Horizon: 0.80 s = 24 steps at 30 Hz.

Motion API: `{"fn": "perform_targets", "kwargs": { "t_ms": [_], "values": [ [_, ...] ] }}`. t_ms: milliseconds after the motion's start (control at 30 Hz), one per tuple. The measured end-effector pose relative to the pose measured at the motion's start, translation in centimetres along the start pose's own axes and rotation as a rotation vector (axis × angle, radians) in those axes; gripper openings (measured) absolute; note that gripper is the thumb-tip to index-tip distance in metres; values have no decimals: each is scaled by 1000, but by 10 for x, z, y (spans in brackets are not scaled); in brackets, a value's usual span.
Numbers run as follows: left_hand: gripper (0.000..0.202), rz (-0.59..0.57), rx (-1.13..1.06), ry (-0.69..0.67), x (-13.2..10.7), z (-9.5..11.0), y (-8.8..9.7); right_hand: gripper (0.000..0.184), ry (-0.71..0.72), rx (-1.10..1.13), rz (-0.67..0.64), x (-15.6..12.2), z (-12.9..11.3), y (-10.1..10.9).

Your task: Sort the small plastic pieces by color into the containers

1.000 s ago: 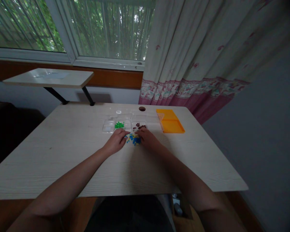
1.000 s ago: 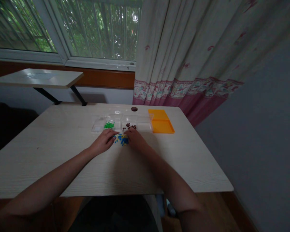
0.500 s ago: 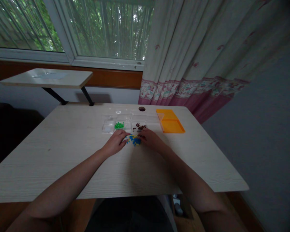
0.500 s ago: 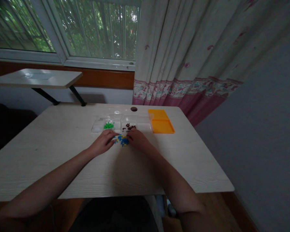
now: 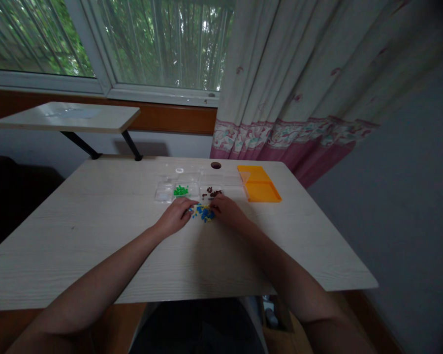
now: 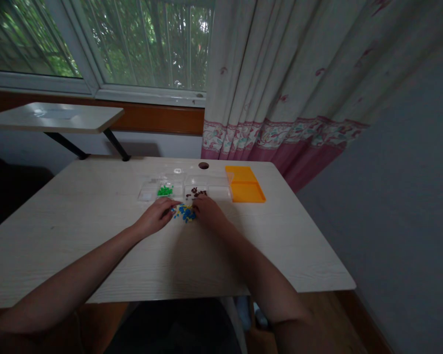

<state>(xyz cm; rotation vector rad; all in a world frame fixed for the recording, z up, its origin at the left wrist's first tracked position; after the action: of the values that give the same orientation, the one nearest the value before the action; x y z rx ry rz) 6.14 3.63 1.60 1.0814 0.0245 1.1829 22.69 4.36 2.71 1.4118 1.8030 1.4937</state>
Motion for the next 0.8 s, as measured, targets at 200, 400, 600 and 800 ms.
{"fn": "perform_targets", "kwargs": {
  "t_ms": [200, 400, 600, 800],
  "values": [
    [31, 76, -16, 113, 0, -6, 5, 9, -21, 6, 1, -1, 2, 0],
    [14, 94, -3, 138, 0, -10, 2, 7, -3, 24, 23, -1, 8, -3],
    [9, 104, 6, 107, 1, -9, 1, 6, 7, 100, 61, 0, 8, 0],
    [12, 97, -25, 128, 1, -7, 3, 10, -188, 373, 305, 0, 29, 20]
  ]
}}
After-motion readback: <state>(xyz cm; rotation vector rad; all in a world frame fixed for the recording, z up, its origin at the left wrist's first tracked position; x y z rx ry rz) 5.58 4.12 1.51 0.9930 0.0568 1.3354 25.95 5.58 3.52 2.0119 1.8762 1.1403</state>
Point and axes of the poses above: each hand's wrist, its own x-axis towards the middle knuckle, its own y-axis out of the back of the hand, z = x × y, the point moved 7 cm from there along x, towards the middle knuckle, and after that the axes turned 10 degrees about z, right-handed, at the moved point
